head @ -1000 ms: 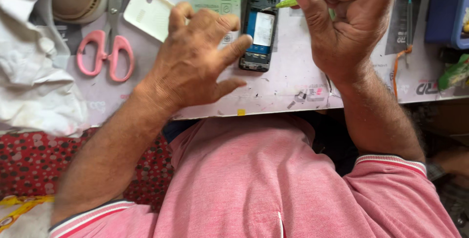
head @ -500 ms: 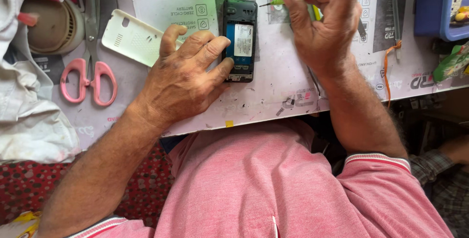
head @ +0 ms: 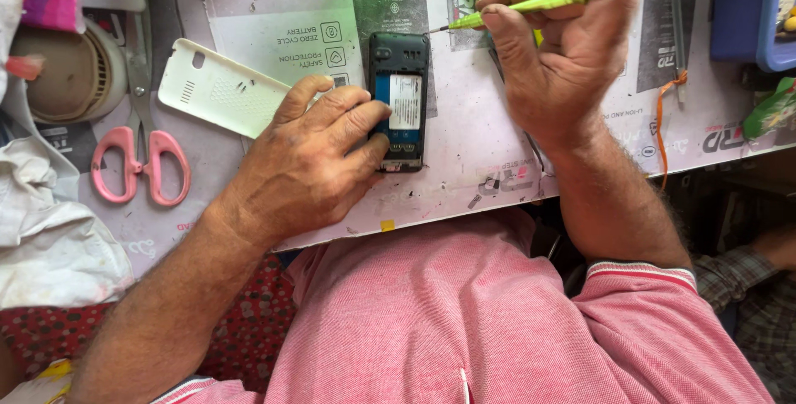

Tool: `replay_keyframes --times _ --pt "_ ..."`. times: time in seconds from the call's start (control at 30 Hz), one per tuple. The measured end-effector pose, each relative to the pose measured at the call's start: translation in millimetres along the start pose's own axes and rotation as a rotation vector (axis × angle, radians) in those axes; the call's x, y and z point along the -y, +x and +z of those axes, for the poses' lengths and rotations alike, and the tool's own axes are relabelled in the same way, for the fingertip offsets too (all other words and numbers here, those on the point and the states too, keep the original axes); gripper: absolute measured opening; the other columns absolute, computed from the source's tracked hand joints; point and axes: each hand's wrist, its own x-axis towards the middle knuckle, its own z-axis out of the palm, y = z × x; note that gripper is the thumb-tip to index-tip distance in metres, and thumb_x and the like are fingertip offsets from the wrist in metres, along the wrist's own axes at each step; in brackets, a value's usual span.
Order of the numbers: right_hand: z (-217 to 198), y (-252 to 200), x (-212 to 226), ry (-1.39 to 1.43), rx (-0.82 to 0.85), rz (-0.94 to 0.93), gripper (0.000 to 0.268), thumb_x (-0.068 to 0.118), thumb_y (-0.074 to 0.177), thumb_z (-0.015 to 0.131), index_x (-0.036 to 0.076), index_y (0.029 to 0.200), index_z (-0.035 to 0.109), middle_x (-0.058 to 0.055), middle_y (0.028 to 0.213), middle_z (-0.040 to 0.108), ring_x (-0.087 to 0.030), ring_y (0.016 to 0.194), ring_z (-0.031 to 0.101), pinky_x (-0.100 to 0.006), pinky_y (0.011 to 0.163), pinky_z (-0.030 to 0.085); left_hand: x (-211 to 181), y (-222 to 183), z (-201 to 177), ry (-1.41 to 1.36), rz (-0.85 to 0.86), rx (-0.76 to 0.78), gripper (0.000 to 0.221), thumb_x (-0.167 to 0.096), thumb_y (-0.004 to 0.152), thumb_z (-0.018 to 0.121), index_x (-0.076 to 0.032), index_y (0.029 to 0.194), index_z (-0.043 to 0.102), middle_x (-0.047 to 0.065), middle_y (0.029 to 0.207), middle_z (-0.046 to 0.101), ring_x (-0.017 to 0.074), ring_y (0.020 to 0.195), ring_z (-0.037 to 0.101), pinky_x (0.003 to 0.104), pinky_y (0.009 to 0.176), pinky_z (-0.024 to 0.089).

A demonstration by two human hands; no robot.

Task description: The person uses a screwdriver to remove screws from a mobile phone, takes out the battery, and separates the phone housing to work on internal components.

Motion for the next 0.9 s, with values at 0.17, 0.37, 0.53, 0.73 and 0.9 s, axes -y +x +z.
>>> replay_keyframes --times 0.17,0.37,0.53,0.73,0.9 --pt "-3 -3 3 0.126 -0.048 0.103 0.047 0.004 0.119 0.069 0.011 0.144 0.029 -0.020 0.107 0.067 -0.020 0.086 0.070 -0.024 0.074 0.058 0 1 -3 -0.014 0.022 0.021 0.017 -0.019 0.088 0.072 -0.006 0.098 0.075 0.008 0.121 0.068 0.0233 0.120 0.061 0.050 0.110 0.037" --pt "-21 -1 10 0.043 -0.057 0.191 0.049 0.008 0.111 0.069 0.010 0.140 0.030 -0.024 0.098 0.072 -0.021 0.070 0.068 -0.022 0.061 0.053 6 7 -3 -0.038 0.022 0.039 0.014 -0.018 0.094 0.069 -0.007 0.100 0.075 0.007 0.121 0.069 0.0215 0.119 0.063 0.047 0.110 0.038" --pt "-27 -9 21 0.016 -0.136 0.339 0.049 0.004 0.118 0.071 0.007 0.144 0.029 -0.028 0.102 0.069 -0.024 0.070 0.067 -0.025 0.062 0.054 12 8 -4 -0.037 0.028 0.093 0.014 -0.019 0.091 0.069 -0.009 0.098 0.075 0.006 0.120 0.070 0.0210 0.118 0.065 0.045 0.110 0.038" --pt "-37 -12 25 -0.131 -0.061 0.410 0.048 0.003 0.116 0.067 0.002 0.143 0.029 -0.029 0.105 0.071 -0.025 0.074 0.071 -0.028 0.068 0.059 15 5 -1 -0.058 0.006 0.126 0.010 -0.021 0.094 0.072 -0.013 0.100 0.076 0.003 0.123 0.071 0.0181 0.121 0.065 0.045 0.115 0.033" --pt "-35 -5 33 -0.138 0.003 0.465 0.043 0.003 0.113 0.069 -0.001 0.135 0.032 -0.027 0.106 0.071 -0.025 0.080 0.072 -0.029 0.076 0.061 15 2 1 -0.081 -0.017 0.128 0.009 -0.022 0.096 0.075 -0.014 0.101 0.076 0.001 0.125 0.071 0.0173 0.122 0.064 0.045 0.115 0.032"
